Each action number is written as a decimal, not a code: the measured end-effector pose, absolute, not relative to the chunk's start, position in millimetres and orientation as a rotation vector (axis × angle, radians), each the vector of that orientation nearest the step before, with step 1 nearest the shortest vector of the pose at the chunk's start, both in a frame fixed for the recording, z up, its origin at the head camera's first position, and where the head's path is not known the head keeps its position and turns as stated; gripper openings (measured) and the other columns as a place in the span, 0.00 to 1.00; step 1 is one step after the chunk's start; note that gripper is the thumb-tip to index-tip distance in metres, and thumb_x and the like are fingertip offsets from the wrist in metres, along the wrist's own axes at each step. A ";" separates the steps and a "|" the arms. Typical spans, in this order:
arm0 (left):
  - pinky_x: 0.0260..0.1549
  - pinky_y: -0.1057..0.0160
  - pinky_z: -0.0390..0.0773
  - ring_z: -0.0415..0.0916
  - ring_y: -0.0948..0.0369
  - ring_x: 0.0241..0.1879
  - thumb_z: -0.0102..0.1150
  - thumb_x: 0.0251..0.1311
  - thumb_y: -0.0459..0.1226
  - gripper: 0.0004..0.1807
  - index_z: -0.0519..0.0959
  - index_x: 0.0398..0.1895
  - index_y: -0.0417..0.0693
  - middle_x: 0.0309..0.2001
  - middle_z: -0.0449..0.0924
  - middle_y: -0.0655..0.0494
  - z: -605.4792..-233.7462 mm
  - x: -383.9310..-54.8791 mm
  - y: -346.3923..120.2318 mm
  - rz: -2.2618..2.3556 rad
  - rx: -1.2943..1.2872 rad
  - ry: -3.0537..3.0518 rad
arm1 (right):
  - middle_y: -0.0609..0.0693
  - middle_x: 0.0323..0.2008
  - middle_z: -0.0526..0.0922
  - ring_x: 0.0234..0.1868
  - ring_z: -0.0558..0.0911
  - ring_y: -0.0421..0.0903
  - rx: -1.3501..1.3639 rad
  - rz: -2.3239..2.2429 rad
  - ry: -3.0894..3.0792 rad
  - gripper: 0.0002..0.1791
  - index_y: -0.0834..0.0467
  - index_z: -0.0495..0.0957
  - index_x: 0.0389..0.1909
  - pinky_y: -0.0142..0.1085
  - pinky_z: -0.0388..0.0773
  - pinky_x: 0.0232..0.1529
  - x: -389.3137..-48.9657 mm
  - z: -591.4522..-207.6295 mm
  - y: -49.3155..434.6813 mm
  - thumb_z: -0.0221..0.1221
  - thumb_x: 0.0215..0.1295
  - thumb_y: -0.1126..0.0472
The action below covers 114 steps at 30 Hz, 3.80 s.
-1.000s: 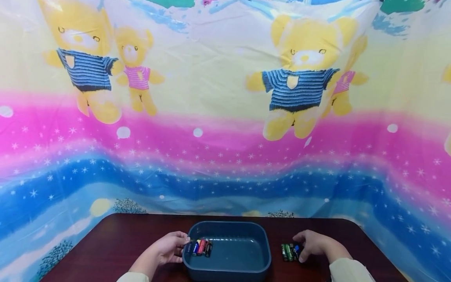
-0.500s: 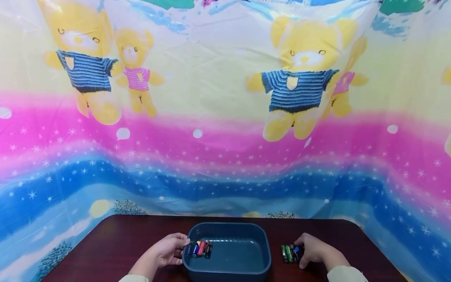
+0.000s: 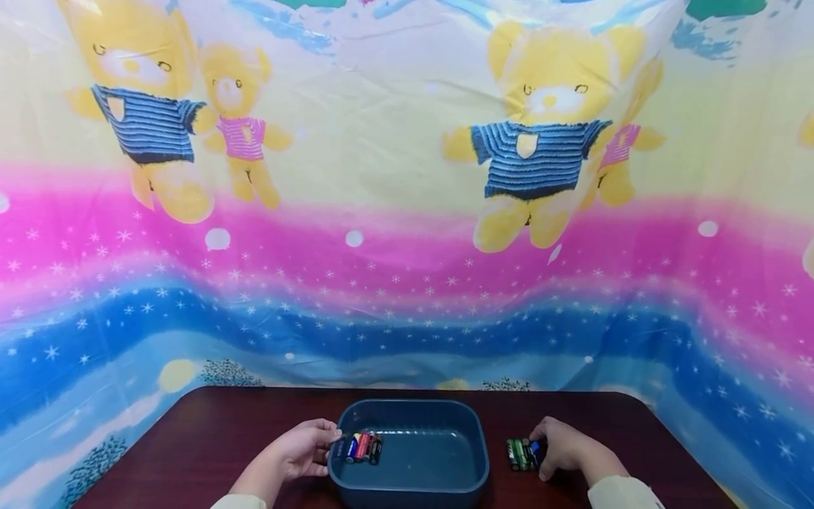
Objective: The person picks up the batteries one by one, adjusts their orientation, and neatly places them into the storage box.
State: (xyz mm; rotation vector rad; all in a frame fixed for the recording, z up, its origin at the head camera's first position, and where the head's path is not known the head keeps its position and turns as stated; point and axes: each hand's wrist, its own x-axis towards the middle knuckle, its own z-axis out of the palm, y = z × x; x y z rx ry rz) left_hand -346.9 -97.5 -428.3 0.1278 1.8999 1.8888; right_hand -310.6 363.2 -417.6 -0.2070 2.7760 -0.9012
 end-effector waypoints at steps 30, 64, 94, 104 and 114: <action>0.27 0.62 0.80 0.70 0.60 0.27 0.52 0.63 0.35 0.06 0.69 0.39 0.43 0.30 0.72 0.50 -428.2 -347.2 -96.9 1.893 0.116 1.919 | 0.69 0.45 0.74 0.46 0.75 0.61 -0.270 -1.445 2.552 0.35 0.80 0.60 0.56 0.44 0.77 0.39 -304.5 -420.4 388.7 0.63 0.49 0.71; 0.28 0.61 0.80 0.72 0.60 0.27 0.53 0.63 0.35 0.07 0.69 0.40 0.41 0.32 0.74 0.47 -427.6 -347.4 -97.1 1.874 0.096 1.949 | 0.51 0.51 0.75 0.52 0.75 0.44 -0.314 -2.001 2.015 0.36 0.71 0.54 0.66 0.44 0.71 0.53 -303.8 -422.4 386.1 0.56 0.57 0.75; 0.27 0.62 0.80 0.71 0.60 0.27 0.51 0.63 0.34 0.06 0.69 0.40 0.41 0.31 0.72 0.49 -426.5 -348.2 -97.1 1.887 0.121 1.954 | 0.54 0.51 0.73 0.49 0.78 0.47 -0.305 -2.001 2.024 0.36 0.76 0.52 0.64 0.42 0.72 0.53 -311.9 -396.5 361.9 0.57 0.56 0.74; 0.27 0.62 0.80 0.71 0.60 0.27 0.52 0.63 0.34 0.06 0.69 0.40 0.41 0.31 0.72 0.48 -427.5 -347.0 -96.1 1.893 0.103 1.949 | 0.56 0.49 0.74 0.47 0.79 0.47 -0.259 -1.989 2.060 0.38 0.77 0.50 0.64 0.42 0.74 0.51 -311.6 -392.6 356.5 0.59 0.55 0.74; 0.25 0.64 0.79 0.71 0.60 0.26 0.52 0.63 0.34 0.07 0.68 0.40 0.41 0.30 0.72 0.49 -427.4 -343.3 -93.5 1.894 0.082 1.961 | 0.70 0.54 0.66 0.47 0.79 0.49 -0.220 -1.932 2.142 0.40 0.79 0.47 0.64 0.43 0.74 0.51 -314.6 -385.3 342.7 0.59 0.54 0.75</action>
